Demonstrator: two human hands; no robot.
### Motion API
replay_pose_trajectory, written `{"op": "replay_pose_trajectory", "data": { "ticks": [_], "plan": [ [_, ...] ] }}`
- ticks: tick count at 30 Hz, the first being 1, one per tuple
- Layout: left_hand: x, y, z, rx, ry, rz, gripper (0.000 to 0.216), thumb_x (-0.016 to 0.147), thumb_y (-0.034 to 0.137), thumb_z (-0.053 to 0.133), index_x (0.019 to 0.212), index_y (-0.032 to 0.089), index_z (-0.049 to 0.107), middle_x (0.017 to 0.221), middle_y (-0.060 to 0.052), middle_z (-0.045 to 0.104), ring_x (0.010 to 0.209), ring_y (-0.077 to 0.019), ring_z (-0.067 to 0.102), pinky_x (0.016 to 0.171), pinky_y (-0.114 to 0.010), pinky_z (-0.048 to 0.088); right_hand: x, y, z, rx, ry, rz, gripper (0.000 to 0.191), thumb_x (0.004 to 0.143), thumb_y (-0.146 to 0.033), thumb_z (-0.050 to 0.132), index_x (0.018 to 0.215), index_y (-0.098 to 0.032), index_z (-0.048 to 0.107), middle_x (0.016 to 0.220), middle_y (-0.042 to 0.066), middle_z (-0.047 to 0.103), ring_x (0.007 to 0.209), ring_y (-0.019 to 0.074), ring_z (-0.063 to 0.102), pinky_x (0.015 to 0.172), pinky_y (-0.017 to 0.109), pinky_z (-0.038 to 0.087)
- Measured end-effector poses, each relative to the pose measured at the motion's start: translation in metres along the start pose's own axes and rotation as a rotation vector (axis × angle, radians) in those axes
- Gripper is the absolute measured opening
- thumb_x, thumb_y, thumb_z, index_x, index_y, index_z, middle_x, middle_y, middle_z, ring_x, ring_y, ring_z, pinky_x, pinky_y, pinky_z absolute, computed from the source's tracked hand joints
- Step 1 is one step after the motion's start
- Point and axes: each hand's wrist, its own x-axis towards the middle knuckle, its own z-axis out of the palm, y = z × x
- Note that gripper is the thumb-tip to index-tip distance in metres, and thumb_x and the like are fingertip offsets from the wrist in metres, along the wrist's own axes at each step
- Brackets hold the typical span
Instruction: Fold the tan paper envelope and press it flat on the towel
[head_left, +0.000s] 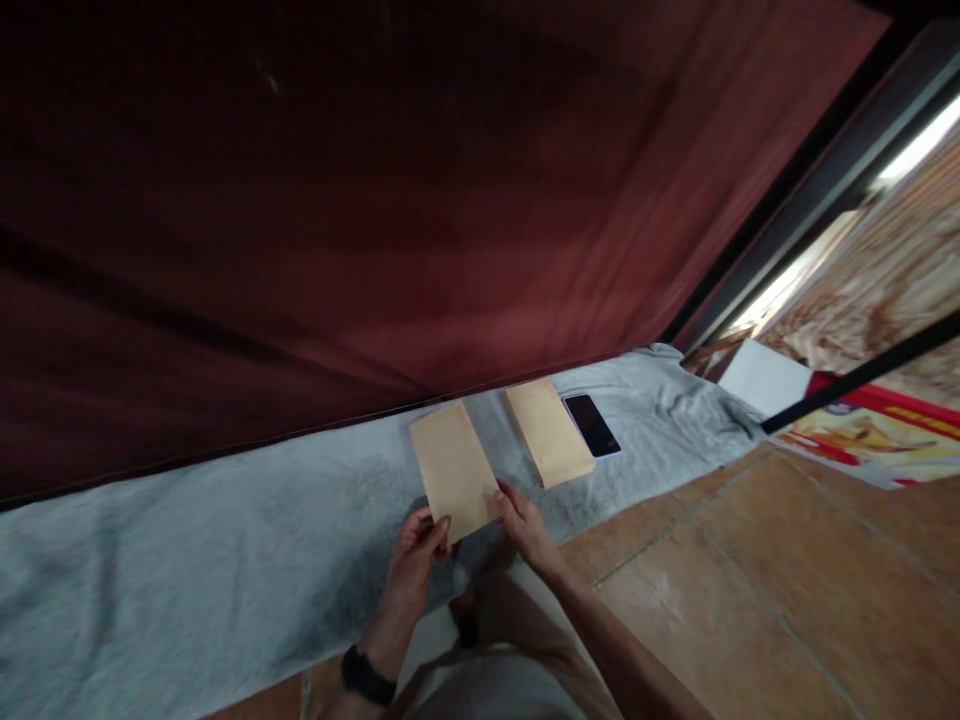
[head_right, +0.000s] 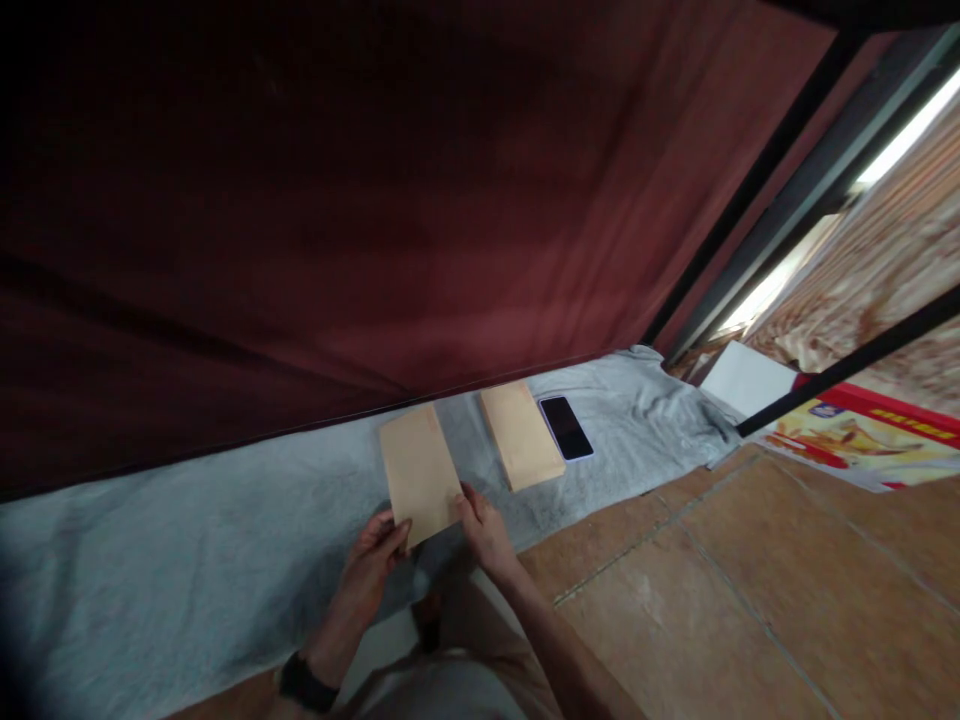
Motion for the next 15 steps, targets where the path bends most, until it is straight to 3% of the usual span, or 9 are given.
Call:
{"op": "replay_pose_trajectory", "data": {
  "ticks": [3, 5, 9, 15],
  "plan": [
    [0.000, -0.002, 0.025, 0.014, -0.057, 0.057, 0.044, 0.067, 0.044, 0.083, 0.100, 0.019, 0.067, 0.077, -0.001, 0.070, 0.064, -0.0137, 0.060, 0.059, -0.025, 0.047, -0.008, -0.004, -0.014, 0.242, -0.019, 0.167, 0.055, 0.091, -0.072, 0.051, 0.098, -0.021, 0.071, 0.061, 0.000, 0.064, 0.052, 0.0188, 0.064, 0.048, 0.030, 0.055],
    [0.002, 0.000, 0.044, 0.059, -0.099, 0.089, 0.041, 0.068, 0.043, 0.081, 0.098, 0.019, 0.066, 0.075, 0.000, 0.069, 0.062, -0.0129, 0.058, 0.058, -0.024, 0.045, -0.003, -0.010, -0.029, 0.289, 0.066, 0.194, 0.053, 0.086, -0.071, 0.059, 0.097, -0.020, 0.069, 0.052, -0.004, 0.056, 0.043, 0.0157, 0.056, 0.042, 0.026, 0.048],
    [0.015, 0.011, 0.085, 0.145, -0.202, 0.113, 0.035, 0.067, 0.040, 0.078, 0.091, 0.019, 0.064, 0.076, 0.000, 0.069, 0.061, -0.0121, 0.058, 0.057, -0.023, 0.044, 0.020, -0.021, -0.073, 0.300, 0.228, 0.128, 0.048, 0.082, -0.058, 0.066, 0.112, -0.020, 0.068, 0.063, -0.003, 0.062, 0.045, 0.0128, 0.054, 0.042, 0.025, 0.048],
    [0.048, 0.019, 0.151, 0.203, -0.292, 0.099, 0.035, 0.062, 0.036, 0.080, 0.084, 0.018, 0.061, 0.064, 0.003, 0.063, 0.056, -0.0112, 0.057, 0.054, -0.022, 0.043, 0.050, -0.013, -0.132, 0.227, 0.416, 0.065, 0.045, 0.077, -0.051, 0.067, 0.105, -0.016, 0.068, 0.061, -0.005, 0.059, 0.044, 0.0113, 0.055, 0.041, 0.022, 0.046]
  ]
}}
